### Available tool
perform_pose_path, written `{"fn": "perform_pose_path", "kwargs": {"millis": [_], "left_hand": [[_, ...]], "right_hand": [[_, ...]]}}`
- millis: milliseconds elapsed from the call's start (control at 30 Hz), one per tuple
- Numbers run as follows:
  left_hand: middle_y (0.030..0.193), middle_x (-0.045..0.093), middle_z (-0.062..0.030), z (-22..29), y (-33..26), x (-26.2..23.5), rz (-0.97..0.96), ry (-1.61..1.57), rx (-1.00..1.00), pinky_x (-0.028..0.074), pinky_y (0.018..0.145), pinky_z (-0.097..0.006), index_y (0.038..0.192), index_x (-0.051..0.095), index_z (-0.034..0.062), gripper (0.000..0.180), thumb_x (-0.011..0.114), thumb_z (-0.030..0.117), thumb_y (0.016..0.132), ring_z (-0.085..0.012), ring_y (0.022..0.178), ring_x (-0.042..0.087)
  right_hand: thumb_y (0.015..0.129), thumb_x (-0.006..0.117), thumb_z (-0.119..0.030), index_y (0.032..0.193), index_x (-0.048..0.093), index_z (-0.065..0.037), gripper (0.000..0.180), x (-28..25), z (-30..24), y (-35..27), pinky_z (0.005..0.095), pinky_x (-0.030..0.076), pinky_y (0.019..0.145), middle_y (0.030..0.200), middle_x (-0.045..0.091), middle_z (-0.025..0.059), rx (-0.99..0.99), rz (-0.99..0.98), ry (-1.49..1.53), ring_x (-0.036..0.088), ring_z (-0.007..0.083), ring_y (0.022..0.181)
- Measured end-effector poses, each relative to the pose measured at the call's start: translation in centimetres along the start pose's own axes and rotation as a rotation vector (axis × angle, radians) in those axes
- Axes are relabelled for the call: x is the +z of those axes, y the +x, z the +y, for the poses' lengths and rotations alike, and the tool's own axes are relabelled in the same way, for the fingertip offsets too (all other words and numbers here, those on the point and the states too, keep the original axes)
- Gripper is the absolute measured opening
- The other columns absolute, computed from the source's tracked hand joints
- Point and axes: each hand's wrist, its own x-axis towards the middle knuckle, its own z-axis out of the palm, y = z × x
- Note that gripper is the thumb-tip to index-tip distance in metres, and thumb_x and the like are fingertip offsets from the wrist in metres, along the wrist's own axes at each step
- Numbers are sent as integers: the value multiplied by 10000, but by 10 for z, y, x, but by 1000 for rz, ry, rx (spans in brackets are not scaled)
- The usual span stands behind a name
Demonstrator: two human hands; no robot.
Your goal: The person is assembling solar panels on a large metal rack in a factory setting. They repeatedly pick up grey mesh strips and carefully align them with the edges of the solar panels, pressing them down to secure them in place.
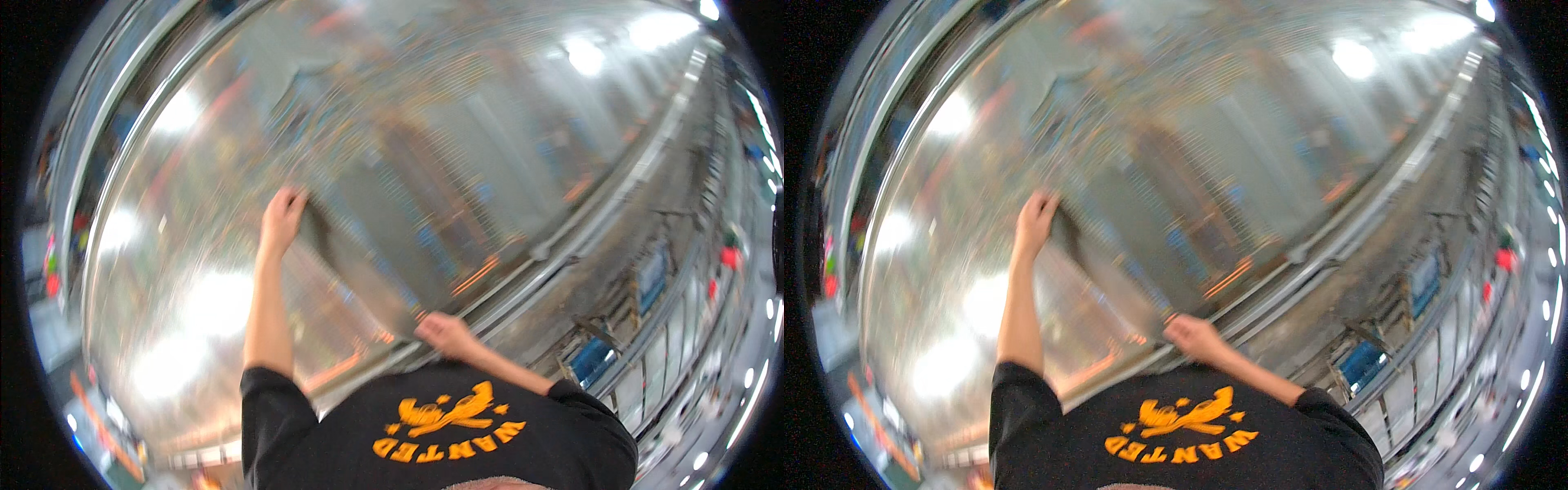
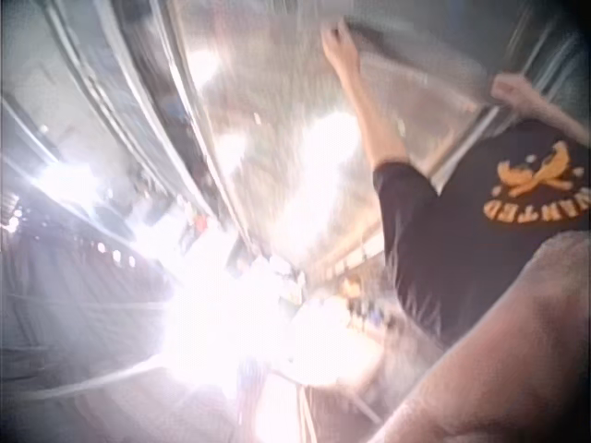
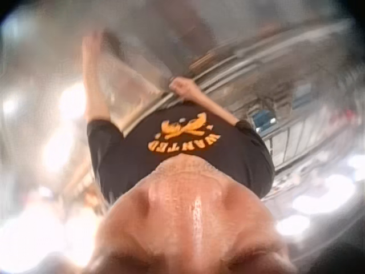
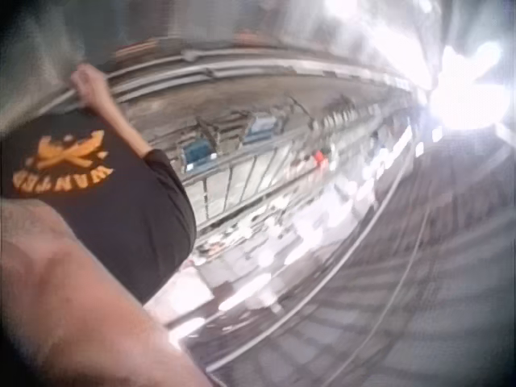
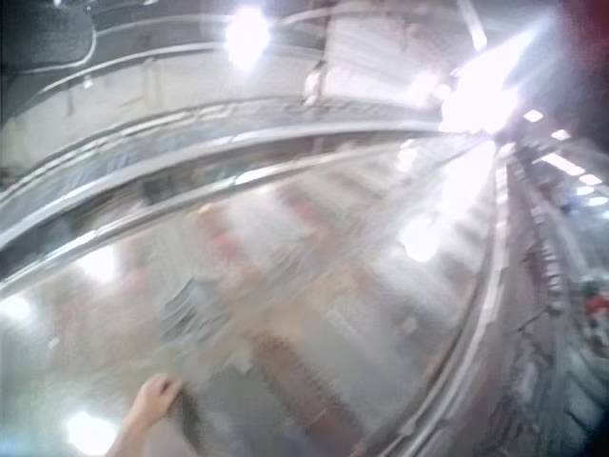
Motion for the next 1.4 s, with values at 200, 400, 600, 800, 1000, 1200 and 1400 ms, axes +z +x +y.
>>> {"fn": "perform_pose_path", "kwargs": {"millis": [200, 400, 600, 800, 1000, 1200, 1400], "left_hand": [[1002, 744, -97, 14, -5, -7, -198, -27, -208, 528, 813, -413, 1096, 756, 81, 394, 709, 457, 989, -248, 893, 678], [985, 738, -72, -3, 7, 20, -209, 21, -300, 525, 746, -414, 1093, 772, 121, 424, 733, 522, 960, -210, 835, 664], [938, 740, -61, -8, 23, 32, -189, 70, -278, 519, 674, -396, 1071, 776, 119, 452, 762, 547, 927, -187, 749, 652], [860, 719, -51, -15, 28, 37, -174, 86, -293, 515, 644, -387, 1073, 780, 120, 453, 773, 546, 918, -172, 694, 640], [813, 700, -45, -14, 26, 34, -179, 77, -294, 521, 641, -369, 1084, 778, 123, 469, 786, 555, 900, -163, 671, 640], [838, 709, -50, -14, 26, 36, -175, 101, -285, 531, 660, -384, 1092, 774, 124, 508, 803, 580, 870, -179, 725, 663], [912, 736, -43, -12, 26, 38, -168, 139, -270, 558, 709, -398, 1070, 771, 153, 433, 786, 548, 892, -201, 803, 690]], "right_hand": [[1031, 673, -219, 1018, 681, 20, 240, 5, 13, 3, 290, 481, 682, 805, 653, 12, 198, 70, 138, 558, 82, 748], [1049, 657, -230, 1002, 677, 31, 265, 5, 5, 11, 277, 422, 619, 732, 583, -18, 222, 54, 124, 482, 59, 687], [1046, 658, -253, 996, 684, 45, 303, 3, 2, 23, 293, 426, 617, 714, 589, 17, 216, 65, 78, 494, 79, 673], [1045, 658, -260, 1000, 686, 44, 309, 4, 4, 29, 303, 425, 607, 708, 593, 29, 232, 47, 59, 499, 92, 661], [1047, 653, -272, 999, 683, 38, 316, 4, 5, 31, 308, 422, 598, 691, 570, 31, 267, 24, 46, 490, 96, 647], [1047, 652, -272, 995, 683, 36, 314, 5, 12, 32, 316, 413, 586, 680, 554, 29, 272, 28, 63, 472, 94, 634], [1052, 647, -272, 998, 683, 35, 314, 4, 13, 32, 318, 406, 579, 681, 553, 24, 261, 31, 56, 464, 91, 631]]}}
